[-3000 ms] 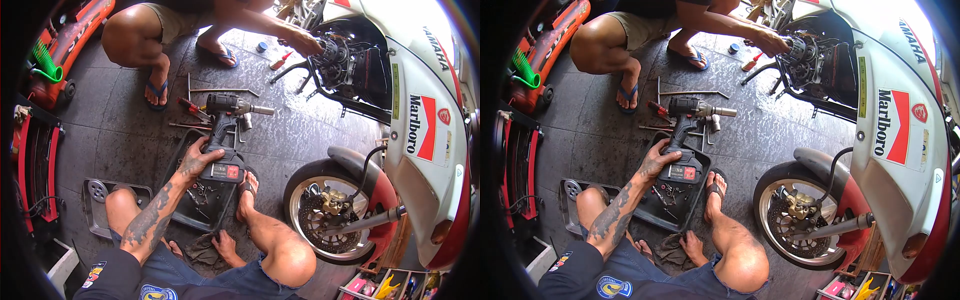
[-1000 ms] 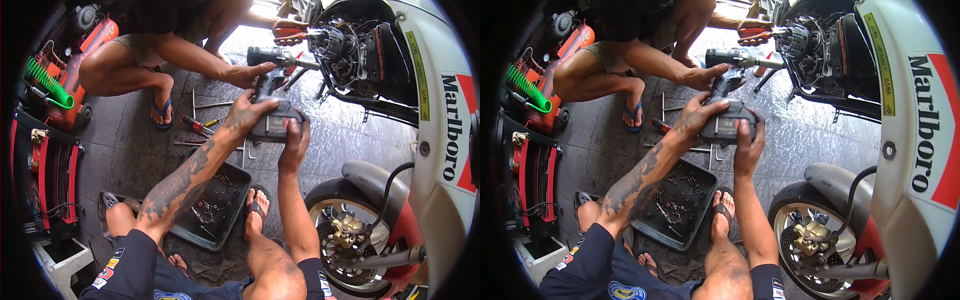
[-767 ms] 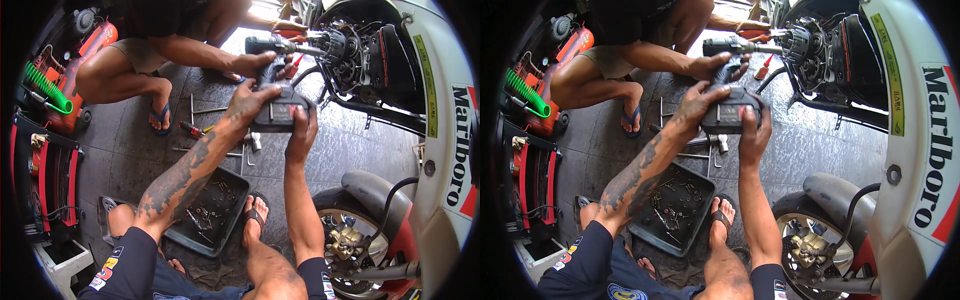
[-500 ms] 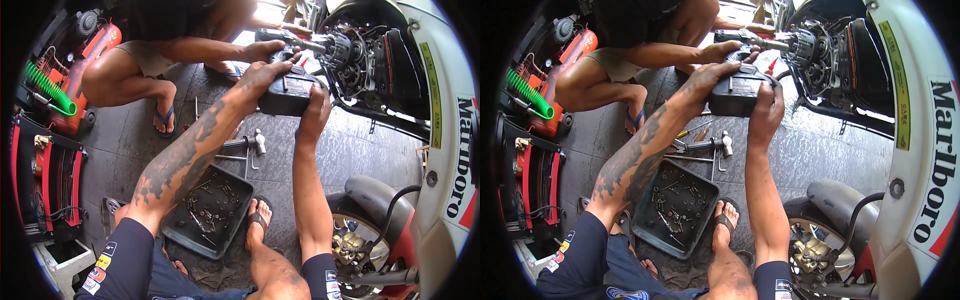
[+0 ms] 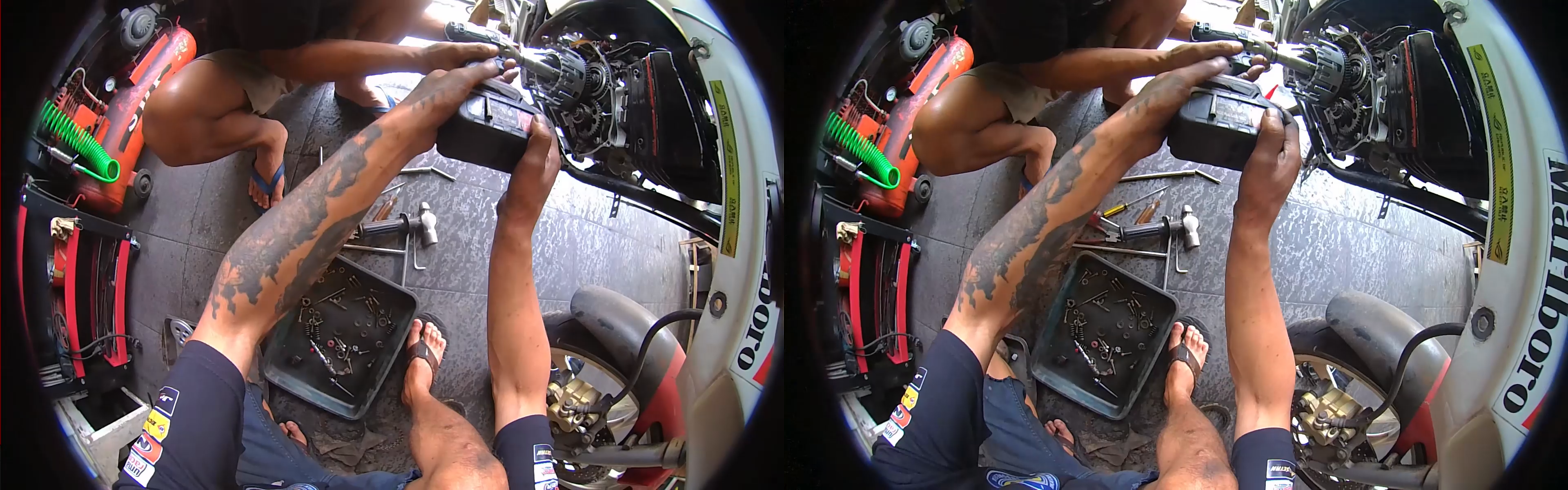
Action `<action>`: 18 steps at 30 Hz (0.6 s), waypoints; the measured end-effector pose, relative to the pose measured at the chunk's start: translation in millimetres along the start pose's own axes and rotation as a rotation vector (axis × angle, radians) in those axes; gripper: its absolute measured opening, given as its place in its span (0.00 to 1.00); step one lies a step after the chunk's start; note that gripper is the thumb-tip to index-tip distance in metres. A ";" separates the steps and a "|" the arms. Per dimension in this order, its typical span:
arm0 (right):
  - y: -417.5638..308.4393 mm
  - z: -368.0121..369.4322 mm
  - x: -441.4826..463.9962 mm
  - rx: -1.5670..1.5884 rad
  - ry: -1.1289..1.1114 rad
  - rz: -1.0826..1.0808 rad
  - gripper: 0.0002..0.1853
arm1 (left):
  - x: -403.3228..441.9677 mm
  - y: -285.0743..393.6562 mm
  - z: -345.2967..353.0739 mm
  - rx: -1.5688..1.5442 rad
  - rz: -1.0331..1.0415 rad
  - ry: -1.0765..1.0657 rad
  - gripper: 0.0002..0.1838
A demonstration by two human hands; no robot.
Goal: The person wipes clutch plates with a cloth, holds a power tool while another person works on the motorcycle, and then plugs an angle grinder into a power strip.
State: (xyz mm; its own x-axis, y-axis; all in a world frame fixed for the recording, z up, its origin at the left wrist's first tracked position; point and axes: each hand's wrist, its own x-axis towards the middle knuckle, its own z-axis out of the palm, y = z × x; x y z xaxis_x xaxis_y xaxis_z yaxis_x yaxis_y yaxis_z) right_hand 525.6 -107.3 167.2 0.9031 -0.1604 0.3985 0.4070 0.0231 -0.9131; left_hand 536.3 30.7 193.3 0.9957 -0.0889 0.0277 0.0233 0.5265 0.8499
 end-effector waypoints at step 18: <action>7.0 25.9 4.6 -0.125 0.338 -0.049 0.19 | -12.5 -44.4 5.7 0.611 0.668 0.521 0.32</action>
State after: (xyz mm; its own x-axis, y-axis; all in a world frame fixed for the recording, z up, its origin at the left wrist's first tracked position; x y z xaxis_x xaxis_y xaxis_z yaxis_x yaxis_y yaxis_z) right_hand 536.1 -82.3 164.8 0.7780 -0.4760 0.4100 0.4096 -0.1106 -0.9055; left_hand 522.3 3.6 158.2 0.7078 0.5151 0.4833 -0.4515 -0.1962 0.8704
